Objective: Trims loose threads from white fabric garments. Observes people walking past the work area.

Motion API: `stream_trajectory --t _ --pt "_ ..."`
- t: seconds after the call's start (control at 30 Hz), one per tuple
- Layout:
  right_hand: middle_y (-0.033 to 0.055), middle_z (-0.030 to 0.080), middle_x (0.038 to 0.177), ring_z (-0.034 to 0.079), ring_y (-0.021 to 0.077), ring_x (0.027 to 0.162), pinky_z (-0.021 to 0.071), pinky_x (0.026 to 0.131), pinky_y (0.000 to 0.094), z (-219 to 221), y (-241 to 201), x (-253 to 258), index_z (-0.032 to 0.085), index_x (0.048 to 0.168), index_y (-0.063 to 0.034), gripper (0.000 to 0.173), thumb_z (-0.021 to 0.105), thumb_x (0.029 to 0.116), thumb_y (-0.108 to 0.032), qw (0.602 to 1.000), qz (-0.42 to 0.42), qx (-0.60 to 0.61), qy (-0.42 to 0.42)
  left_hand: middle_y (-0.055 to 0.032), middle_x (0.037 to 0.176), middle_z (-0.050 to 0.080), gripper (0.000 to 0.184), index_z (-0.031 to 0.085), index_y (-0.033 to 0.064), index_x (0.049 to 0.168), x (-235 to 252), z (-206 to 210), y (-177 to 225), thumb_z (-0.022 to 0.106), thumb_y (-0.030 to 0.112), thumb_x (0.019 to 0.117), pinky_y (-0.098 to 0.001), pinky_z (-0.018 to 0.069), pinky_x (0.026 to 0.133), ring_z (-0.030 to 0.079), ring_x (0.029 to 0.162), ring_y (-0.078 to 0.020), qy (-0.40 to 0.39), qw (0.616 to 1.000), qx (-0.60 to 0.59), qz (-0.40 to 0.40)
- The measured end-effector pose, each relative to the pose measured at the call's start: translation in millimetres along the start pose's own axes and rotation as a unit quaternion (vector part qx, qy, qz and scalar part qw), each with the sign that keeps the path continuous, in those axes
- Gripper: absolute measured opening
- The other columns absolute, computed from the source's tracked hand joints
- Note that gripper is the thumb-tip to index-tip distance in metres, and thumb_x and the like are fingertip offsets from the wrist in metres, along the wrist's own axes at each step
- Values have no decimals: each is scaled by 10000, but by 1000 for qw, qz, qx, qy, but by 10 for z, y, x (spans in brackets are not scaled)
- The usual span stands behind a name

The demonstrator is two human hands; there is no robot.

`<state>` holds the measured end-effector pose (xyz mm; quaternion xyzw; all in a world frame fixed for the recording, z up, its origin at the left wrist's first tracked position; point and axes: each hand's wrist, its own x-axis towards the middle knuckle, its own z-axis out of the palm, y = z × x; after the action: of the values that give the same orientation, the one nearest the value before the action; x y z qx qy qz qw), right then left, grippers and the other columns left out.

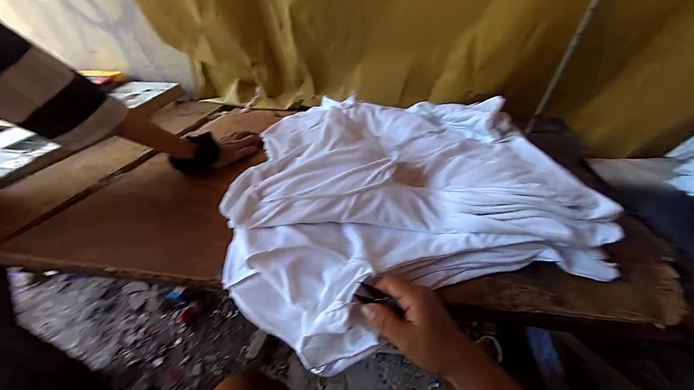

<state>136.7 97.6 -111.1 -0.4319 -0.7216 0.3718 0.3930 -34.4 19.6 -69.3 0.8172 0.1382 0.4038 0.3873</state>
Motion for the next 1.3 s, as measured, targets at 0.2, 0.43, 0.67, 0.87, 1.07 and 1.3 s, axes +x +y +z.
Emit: stream_trajectory --t 0.2,0.43,0.67,0.87,1.07,1.3 --pt "138 645 850 592 161 722 510 662 335 86 16 -134 645 1077 91 456 821 837 -255 995 -61 20 78 -382 1123 582 600 559 -156 1208 -424 -623 -482 815 271 871 -371 532 668 611 778 -287 114 940 294 -133" --pt "142 717 877 704 229 696 586 577 401 264 61 -214 734 935 -8 227 819 736 -77 943 -150 -213 205 -220 856 670 204 704 -66 983 -333 -633 -761 609 96 904 -373 534 593 633 669 -264 234 859 440 -114" --pt "70 684 784 657 142 675 564 611 302 35 13 -333 748 893 -35 131 712 790 -106 950 -94 -244 171 -192 904 674 174 757 35 951 -470 -659 -952 609 96 883 -486 576 632 688 773 -339 230 850 465 -88" --pt "41 677 824 648 87 731 560 660 248 7 92 -388 767 942 -60 166 665 836 -138 959 -69 -228 151 -117 878 648 339 790 110 967 -489 -474 -990 609 383 878 -407 535 583 646 721 -255 229 842 476 -107" --pt "22 649 851 602 20 751 512 661 140 61 -226 -254 723 976 -77 128 637 889 -116 943 -236 -175 158 -119 886 689 379 728 51 960 -286 -318 -897 637 416 922 -345 510 547 612 631 -196 267 848 451 -75" --pt "69 703 871 668 148 786 555 694 328 116 -104 -97 732 985 -43 163 622 923 -147 980 -78 -176 43 -112 886 731 226 781 47 925 -221 -342 -1036 586 160 947 -381 586 632 716 741 -230 265 853 443 -77"
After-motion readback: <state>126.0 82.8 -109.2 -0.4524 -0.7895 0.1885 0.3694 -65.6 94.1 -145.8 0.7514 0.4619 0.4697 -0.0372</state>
